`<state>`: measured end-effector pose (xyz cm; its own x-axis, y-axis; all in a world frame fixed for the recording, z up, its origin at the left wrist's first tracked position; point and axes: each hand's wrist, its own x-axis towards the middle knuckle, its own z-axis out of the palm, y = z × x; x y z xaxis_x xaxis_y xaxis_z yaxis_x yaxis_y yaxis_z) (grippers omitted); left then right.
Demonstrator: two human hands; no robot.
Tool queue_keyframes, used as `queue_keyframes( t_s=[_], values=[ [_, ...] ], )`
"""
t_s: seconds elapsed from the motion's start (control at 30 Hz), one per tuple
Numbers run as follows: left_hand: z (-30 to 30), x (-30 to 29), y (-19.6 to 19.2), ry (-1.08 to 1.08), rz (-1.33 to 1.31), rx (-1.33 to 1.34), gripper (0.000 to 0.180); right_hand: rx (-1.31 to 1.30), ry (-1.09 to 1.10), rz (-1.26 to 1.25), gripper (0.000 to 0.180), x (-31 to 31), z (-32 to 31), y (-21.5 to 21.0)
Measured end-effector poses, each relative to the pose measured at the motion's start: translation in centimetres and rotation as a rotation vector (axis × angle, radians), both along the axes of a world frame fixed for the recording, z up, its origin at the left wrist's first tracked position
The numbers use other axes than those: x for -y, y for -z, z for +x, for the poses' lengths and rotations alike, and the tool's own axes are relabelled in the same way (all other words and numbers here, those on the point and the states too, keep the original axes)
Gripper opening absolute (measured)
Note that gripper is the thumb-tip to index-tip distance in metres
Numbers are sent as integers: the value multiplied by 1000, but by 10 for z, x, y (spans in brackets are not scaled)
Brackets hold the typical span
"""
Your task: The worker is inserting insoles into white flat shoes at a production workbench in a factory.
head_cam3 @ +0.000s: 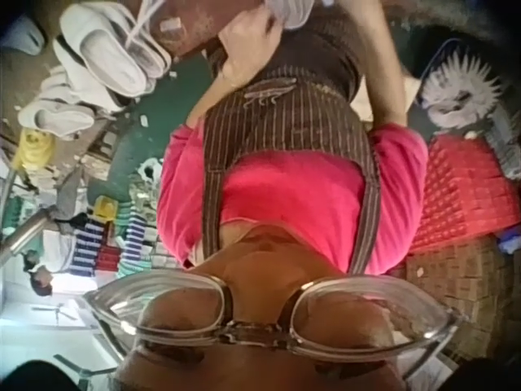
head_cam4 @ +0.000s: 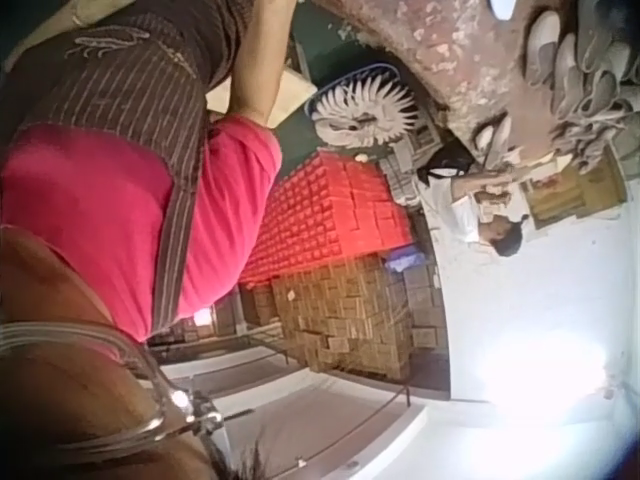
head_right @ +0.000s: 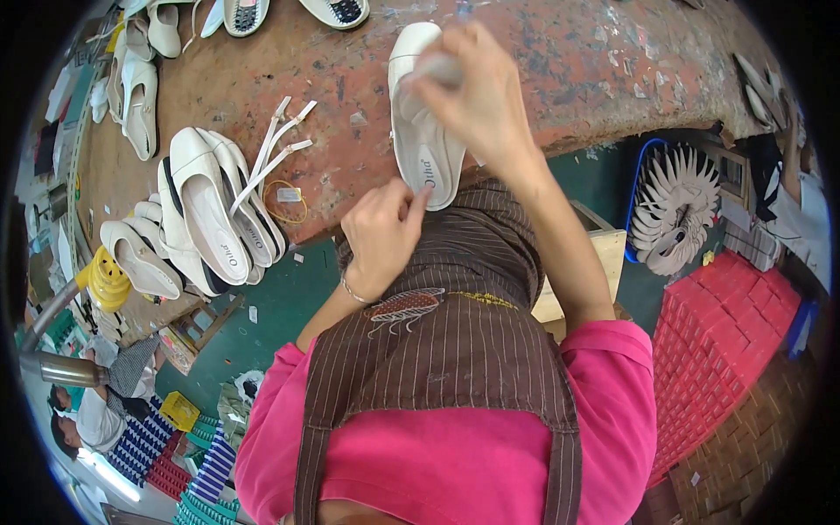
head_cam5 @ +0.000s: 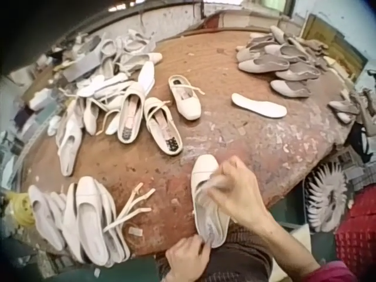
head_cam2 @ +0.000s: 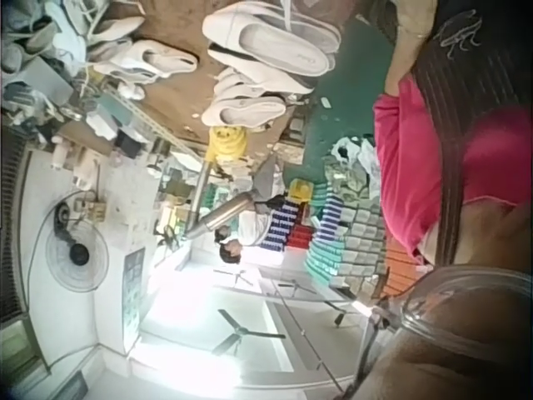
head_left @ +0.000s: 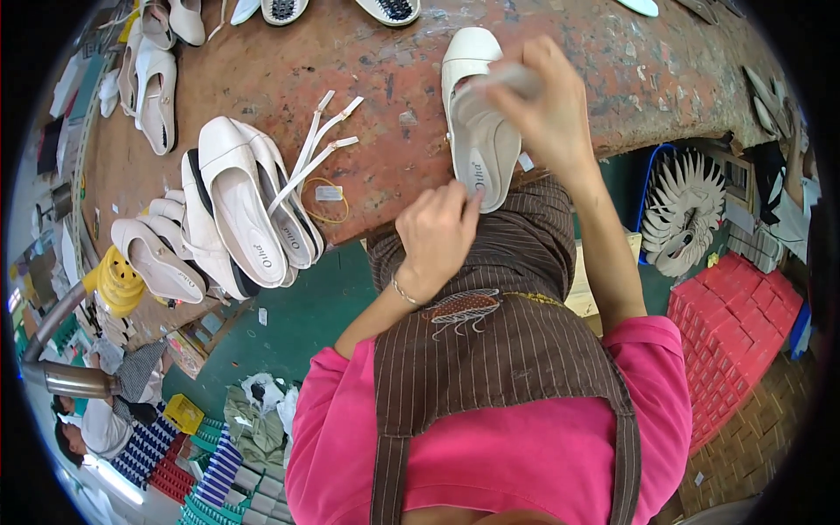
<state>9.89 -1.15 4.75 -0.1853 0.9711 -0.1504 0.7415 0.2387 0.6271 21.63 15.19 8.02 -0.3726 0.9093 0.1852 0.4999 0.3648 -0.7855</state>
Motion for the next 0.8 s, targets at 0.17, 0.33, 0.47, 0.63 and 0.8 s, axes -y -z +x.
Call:
queue_keyframes(
  t_s=[0.17,0.33,0.47,0.63,0.8],
  values=[
    [18,12,6,314,261,-90,41,334,-298,146,22,86,20,8],
    [16,19,22,496,106,-189,54,516,-95,378,35,74,-11,52],
    [23,12,17,425,83,-205,52,882,-241,-127,47,11,-51,20],
    [20,12,27,435,97,-164,51,752,-68,471,44,71,-18,52],
    [21,6,14,361,153,-169,46,728,-73,248,43,27,-41,49]
  ],
)
